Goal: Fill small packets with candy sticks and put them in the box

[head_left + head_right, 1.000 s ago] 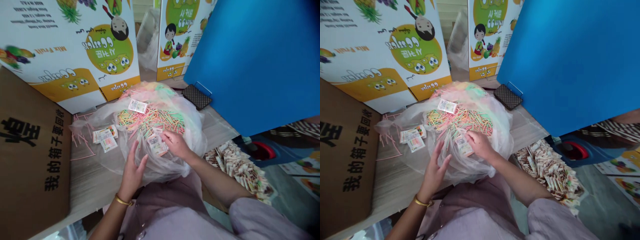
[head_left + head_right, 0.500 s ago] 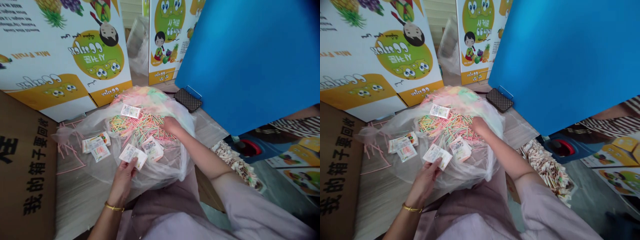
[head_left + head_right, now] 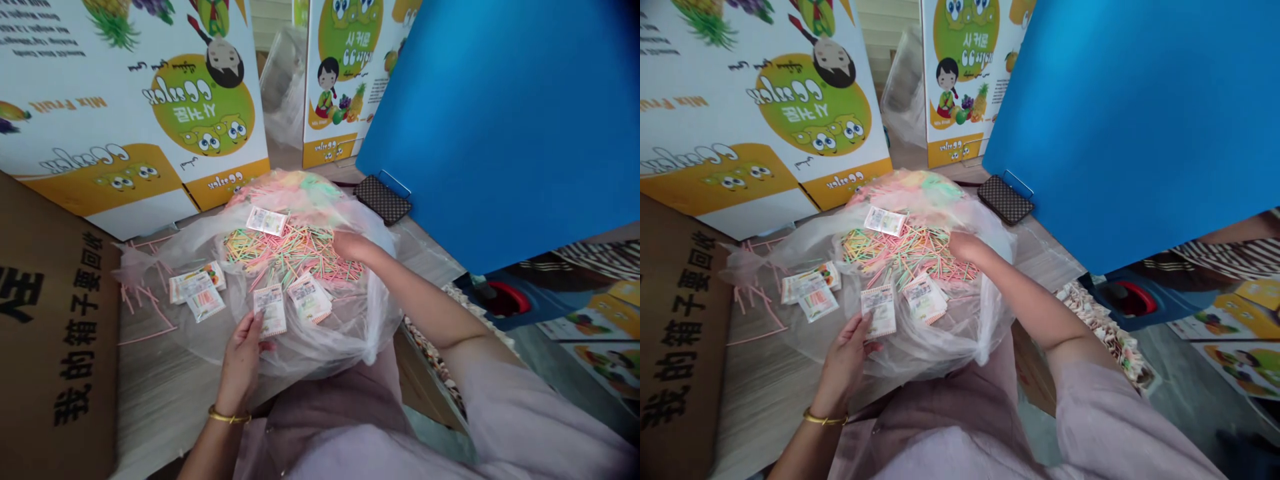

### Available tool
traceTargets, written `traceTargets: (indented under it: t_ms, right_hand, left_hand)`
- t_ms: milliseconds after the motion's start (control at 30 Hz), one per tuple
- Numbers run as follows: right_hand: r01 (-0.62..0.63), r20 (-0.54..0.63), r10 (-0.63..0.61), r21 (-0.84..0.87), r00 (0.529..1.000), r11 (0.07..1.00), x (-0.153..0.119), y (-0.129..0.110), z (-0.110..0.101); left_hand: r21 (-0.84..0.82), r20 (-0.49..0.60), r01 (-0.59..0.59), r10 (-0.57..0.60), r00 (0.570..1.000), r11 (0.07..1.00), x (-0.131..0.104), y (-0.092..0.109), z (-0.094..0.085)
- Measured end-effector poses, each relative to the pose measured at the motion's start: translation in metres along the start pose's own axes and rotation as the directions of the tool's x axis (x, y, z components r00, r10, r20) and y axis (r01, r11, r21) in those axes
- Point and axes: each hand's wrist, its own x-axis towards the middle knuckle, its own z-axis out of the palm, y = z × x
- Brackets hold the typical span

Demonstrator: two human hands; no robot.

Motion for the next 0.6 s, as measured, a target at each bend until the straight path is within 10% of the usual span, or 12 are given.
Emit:
traceTargets:
  t_ms: [600]
  right_hand:
    - [0.016, 0.069, -0.019, 0.053, 0.997, 0.998, -0.019, -0.017, -0.023]
  left_hand:
    - [-0.293, 0.014, 0.165, -0.168, 0.986, 0.942, 0.000, 0.003, 0.009]
